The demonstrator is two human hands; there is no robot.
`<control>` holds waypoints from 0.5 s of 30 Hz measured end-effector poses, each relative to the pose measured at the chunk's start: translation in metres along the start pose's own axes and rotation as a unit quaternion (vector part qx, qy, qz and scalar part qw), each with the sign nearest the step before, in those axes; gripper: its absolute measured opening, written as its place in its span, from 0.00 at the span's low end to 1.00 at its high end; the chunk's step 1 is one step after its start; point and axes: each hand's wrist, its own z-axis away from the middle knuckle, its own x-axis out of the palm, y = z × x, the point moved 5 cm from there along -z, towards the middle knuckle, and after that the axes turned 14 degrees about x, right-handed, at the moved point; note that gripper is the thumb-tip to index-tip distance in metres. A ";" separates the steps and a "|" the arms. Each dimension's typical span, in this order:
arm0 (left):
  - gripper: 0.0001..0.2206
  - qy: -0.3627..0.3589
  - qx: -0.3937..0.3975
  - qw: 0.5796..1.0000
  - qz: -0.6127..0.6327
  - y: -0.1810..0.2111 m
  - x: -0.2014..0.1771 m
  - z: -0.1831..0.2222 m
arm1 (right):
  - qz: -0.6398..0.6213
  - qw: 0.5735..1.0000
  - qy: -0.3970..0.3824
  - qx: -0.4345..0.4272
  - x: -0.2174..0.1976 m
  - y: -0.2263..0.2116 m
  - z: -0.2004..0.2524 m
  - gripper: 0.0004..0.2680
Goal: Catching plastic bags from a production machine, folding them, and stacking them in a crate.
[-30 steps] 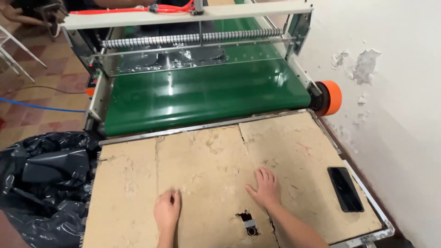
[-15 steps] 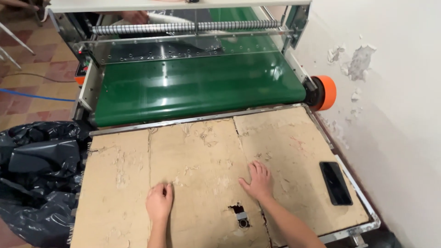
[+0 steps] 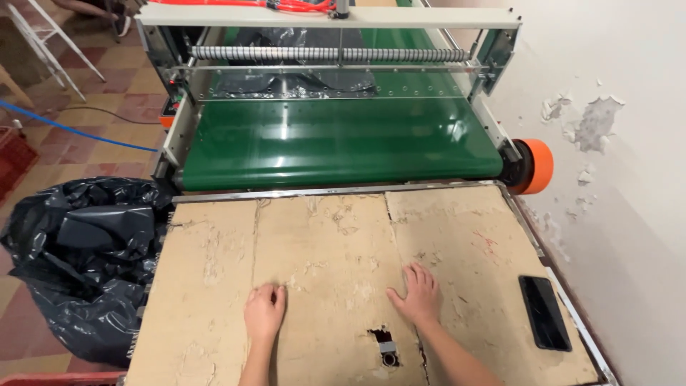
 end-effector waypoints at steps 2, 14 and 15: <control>0.15 0.000 -0.001 1.000 -0.001 0.000 -0.001 -0.002 | 0.005 1.000 -0.005 0.003 0.001 -0.001 -0.002 0.29; 0.16 -0.013 -0.026 0.999 0.012 0.004 -0.004 -0.003 | -0.017 1.000 0.013 0.002 0.008 0.002 -0.002 0.28; 0.16 -0.017 -0.043 0.999 0.017 0.004 -0.004 -0.003 | -0.013 1.000 0.003 0.006 0.008 0.002 -0.002 0.28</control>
